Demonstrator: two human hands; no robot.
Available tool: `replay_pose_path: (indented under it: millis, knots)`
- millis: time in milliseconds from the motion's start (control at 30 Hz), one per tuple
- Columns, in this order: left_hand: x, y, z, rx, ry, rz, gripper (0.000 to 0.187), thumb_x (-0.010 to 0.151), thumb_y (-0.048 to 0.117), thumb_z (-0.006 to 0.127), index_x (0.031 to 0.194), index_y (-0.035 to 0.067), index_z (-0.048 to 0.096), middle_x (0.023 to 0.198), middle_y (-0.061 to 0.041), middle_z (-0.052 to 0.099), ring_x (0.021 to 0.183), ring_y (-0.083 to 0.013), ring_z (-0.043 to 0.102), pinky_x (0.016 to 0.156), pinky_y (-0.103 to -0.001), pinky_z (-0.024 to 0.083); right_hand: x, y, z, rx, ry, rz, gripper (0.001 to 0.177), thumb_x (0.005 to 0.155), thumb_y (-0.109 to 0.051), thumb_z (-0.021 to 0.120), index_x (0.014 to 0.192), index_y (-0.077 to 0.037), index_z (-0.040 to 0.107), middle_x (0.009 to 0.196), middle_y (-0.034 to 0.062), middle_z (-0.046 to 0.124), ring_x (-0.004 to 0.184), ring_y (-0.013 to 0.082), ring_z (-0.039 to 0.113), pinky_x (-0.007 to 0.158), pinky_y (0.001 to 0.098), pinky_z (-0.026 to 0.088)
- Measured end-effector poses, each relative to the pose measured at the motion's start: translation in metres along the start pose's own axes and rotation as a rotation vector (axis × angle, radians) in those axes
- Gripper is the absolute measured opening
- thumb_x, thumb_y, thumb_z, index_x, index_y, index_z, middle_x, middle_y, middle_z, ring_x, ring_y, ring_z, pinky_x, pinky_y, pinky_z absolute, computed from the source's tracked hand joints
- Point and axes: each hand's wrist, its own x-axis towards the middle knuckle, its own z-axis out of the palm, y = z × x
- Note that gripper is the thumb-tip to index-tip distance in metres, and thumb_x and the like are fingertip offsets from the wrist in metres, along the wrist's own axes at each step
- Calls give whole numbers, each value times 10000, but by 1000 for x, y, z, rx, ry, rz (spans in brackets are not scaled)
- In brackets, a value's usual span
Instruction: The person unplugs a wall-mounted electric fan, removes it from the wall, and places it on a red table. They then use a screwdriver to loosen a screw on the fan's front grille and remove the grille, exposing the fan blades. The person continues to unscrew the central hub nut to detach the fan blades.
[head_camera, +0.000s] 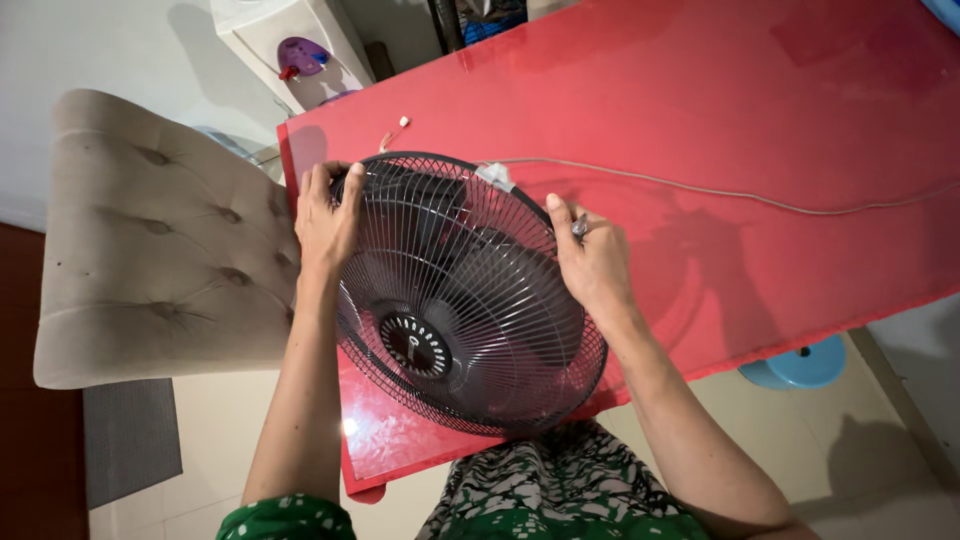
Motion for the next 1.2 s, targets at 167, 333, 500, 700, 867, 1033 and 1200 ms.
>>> replay_pose_path:
  millis: [167,333,500,700,867,1033,1200]
  knots:
    - [-3,35,-11,134,-2,184,558,976,560,558,1335,145,659,1460,-81,575,1398,-293,477,1095,-712,115,-1,-3,2,-46,-22,28,606,1063,-514,493,719,-21,571,538,81,477,517,213,457,550,410,415]
    - [-1,92,13,125,-184,624,530,983,590,617,1184,118,752,1232,-98,723,1257,-311,597,1154,-591,267,-1,3,8,-44,-44,52,624,1073,-518,484,720,-10,570,552,89,481,541,208,471,555,415,409]
    - [-4,99,5,70,-321,661,468,832,561,759,916,101,786,822,-67,737,861,-284,720,963,-471,487,-3,6,9,78,-9,-71,439,1064,-402,570,854,-21,630,707,25,596,611,150,540,578,377,447]
    - [-1,94,6,-37,-448,674,311,852,402,792,977,118,795,947,-21,751,873,-238,713,1135,-536,393,-10,-4,-15,-138,-77,175,412,944,-376,699,1123,-33,559,652,90,540,573,170,492,539,376,410]
    - [-8,100,8,80,-548,643,268,831,399,798,1009,199,822,1064,2,721,1016,-255,622,969,-523,422,-36,-7,-30,33,-152,53,321,1060,-270,586,1192,-23,432,770,76,492,656,129,447,551,348,410]
    - [7,99,-10,106,-617,702,269,833,380,803,1026,193,812,1047,-2,714,1078,-236,630,1097,-549,296,-54,-9,-38,-11,-209,143,202,1022,-195,587,1140,-39,539,715,90,568,587,189,494,527,379,405]
    - [14,107,-15,141,-737,667,243,847,392,796,977,186,798,979,25,729,1047,-167,679,1232,-546,150,-59,-17,-28,106,-131,-87,181,1009,-161,625,1127,-24,607,917,93,724,806,182,726,672,325,547]
